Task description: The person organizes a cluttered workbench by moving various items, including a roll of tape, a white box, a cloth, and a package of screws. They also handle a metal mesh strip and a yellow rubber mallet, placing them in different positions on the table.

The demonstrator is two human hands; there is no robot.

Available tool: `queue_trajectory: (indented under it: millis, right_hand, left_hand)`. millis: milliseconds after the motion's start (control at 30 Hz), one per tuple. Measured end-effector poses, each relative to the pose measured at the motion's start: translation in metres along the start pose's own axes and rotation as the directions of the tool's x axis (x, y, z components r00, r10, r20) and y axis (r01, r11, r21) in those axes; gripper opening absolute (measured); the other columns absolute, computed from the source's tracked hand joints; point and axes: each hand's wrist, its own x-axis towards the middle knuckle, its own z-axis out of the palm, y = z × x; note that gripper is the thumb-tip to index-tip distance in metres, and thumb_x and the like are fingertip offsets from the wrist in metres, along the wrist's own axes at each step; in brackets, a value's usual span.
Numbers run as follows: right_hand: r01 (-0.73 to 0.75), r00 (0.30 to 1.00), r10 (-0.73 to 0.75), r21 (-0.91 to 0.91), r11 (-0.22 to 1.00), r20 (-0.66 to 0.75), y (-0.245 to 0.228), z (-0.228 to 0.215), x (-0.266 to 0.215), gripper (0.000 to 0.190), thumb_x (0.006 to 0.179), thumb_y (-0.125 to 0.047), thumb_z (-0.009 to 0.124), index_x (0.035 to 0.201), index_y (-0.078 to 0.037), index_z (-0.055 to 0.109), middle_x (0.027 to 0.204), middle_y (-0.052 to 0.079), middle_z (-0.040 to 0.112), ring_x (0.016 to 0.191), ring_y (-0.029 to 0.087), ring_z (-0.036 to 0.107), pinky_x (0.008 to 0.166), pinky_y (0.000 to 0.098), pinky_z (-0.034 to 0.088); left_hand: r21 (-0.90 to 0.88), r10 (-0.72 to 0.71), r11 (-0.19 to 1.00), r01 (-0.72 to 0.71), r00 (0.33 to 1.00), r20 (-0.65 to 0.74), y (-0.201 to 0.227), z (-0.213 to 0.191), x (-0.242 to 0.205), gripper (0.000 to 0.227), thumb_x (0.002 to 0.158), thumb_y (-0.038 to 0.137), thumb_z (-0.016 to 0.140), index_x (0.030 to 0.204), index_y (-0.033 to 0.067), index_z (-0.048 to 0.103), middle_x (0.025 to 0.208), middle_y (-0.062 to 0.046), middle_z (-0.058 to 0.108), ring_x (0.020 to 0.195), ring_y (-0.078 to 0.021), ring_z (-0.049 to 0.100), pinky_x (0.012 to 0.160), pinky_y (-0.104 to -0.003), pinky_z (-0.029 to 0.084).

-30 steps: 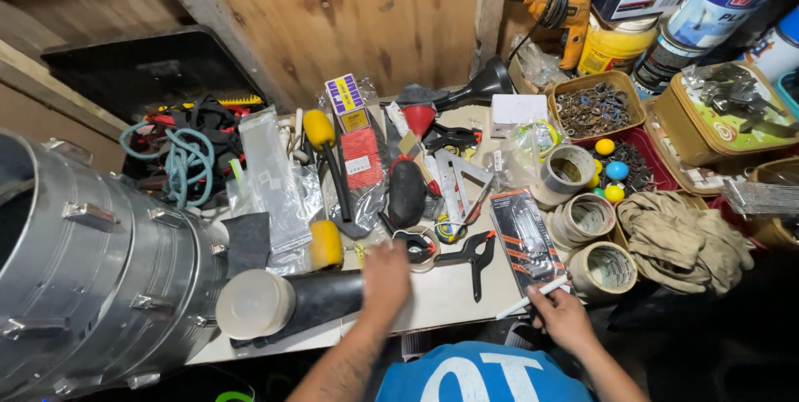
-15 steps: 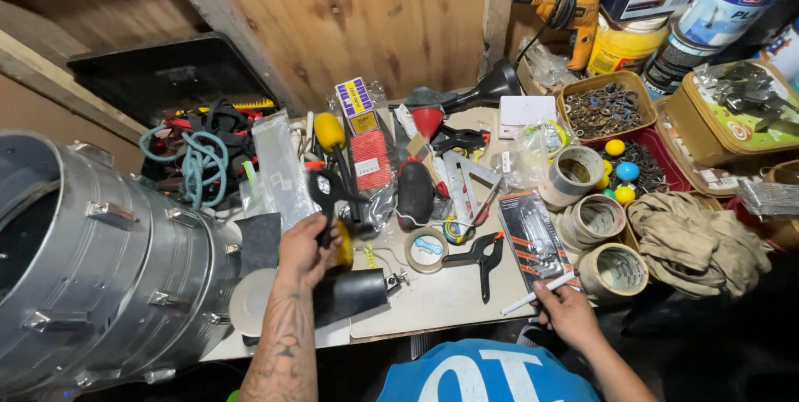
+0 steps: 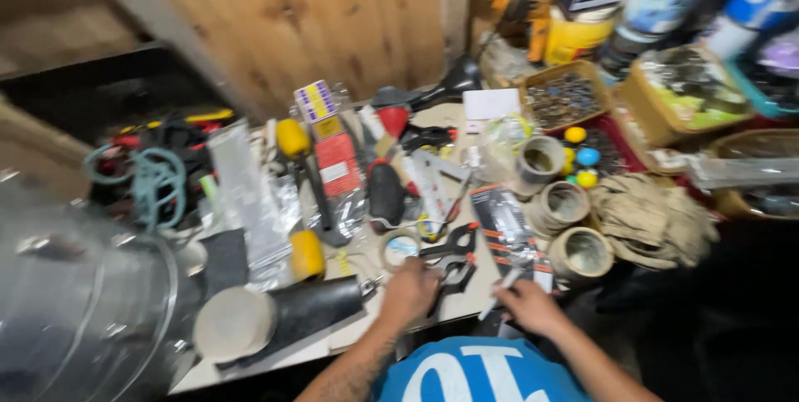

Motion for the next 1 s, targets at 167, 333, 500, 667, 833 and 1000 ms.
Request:
queue_trajectory:
  millis: [167, 333, 500, 667, 833, 1000]
  right_hand:
    - [0.096, 0.988, -0.087, -0.066, 0.993, 0.130, -0.007, 0.017, -0.001, 0.031, 0.097, -0.038, 0.063, 0.116, -0.018, 0.078, 0.092, 0.000, 0.081, 0.065, 0.011, 0.076, 0.066, 0.0268, 0.057]
    - [0.078, 0.989, -0.051, -0.195, 0.978, 0.141, -0.041, 0.010, -0.028, 0.037, 0.094, -0.047, 0.063, 0.122, -0.028, 0.076, 0.119, -0.003, 0.081, 0.109, 0.013, 0.075, 0.093, 0.0291, 0.053]
    - [0.152, 0.985, -0.140, -0.126, 0.980, 0.100, -0.020, 0.011, -0.017, 0.034, 0.093, -0.044, 0.062, 0.116, -0.025, 0.079, 0.118, -0.002, 0.081, 0.113, 0.013, 0.074, 0.097, 0.0275, 0.050]
    - [0.178, 0.980, -0.168, -0.087, 0.980, 0.108, -0.018, 0.018, -0.015, 0.033, 0.092, -0.044, 0.063, 0.115, -0.026, 0.080, 0.119, -0.006, 0.082, 0.115, 0.009, 0.073, 0.101, 0.0256, 0.048]
    - [0.069, 0.991, -0.056, -0.101, 0.992, 0.122, -0.035, 0.012, -0.025, 0.039, 0.094, -0.047, 0.061, 0.122, -0.025, 0.077, 0.115, 0.000, 0.082, 0.107, 0.015, 0.073, 0.093, 0.0285, 0.050]
    - [0.019, 0.997, -0.018, -0.010, 1.000, 0.073, -0.039, 0.010, -0.029, 0.039, 0.094, -0.046, 0.061, 0.121, -0.022, 0.077, 0.080, -0.001, 0.077, 0.063, 0.011, 0.063, 0.067, 0.0257, 0.046]
  left_hand:
    - [0.382, 0.082, 0.922, -0.068, 0.996, -0.020, -0.052, -0.015, 0.034, 0.027, 0.086, 0.005, 0.051, 0.113, 0.0066, 0.051, 0.121, -0.021, 0.056, 0.095, -0.0477, 0.068, 0.081, -0.065, 0.053]
    - [0.417, 0.266, 0.870, -0.262, 0.963, 0.049, -0.059, -0.024, 0.054, 0.024, 0.078, 0.017, 0.058, 0.100, 0.0150, 0.066, 0.102, -0.018, 0.072, 0.095, -0.0444, 0.069, 0.083, -0.053, 0.055]
    - [0.217, -0.010, 0.976, 0.013, 1.000, -0.016, -0.001, -0.090, 0.038, 0.052, 0.076, 0.026, 0.063, 0.128, 0.0213, 0.061, 0.106, -0.017, 0.074, 0.104, -0.0397, 0.069, 0.089, -0.048, 0.052]
    - [-0.126, -0.161, 0.978, 0.164, 0.986, 0.035, -0.028, -0.116, 0.055, 0.063, 0.066, 0.032, 0.088, 0.125, 0.0153, 0.072, 0.103, -0.003, 0.079, 0.085, -0.0144, 0.070, 0.081, -0.025, 0.051]
    - [-0.465, -0.177, 0.882, 0.074, 0.967, -0.181, -0.023, -0.128, 0.041, 0.021, 0.085, 0.020, 0.077, 0.101, 0.0071, 0.080, 0.069, -0.009, 0.073, 0.052, -0.0149, 0.059, 0.052, -0.031, 0.049]
    - [-0.866, -0.265, 0.494, 0.074, 0.962, -0.069, -0.011, -0.120, 0.030, 0.034, 0.089, 0.007, 0.075, 0.121, -0.0036, 0.071, 0.082, -0.018, 0.068, 0.058, -0.0219, 0.063, 0.057, -0.036, 0.062]
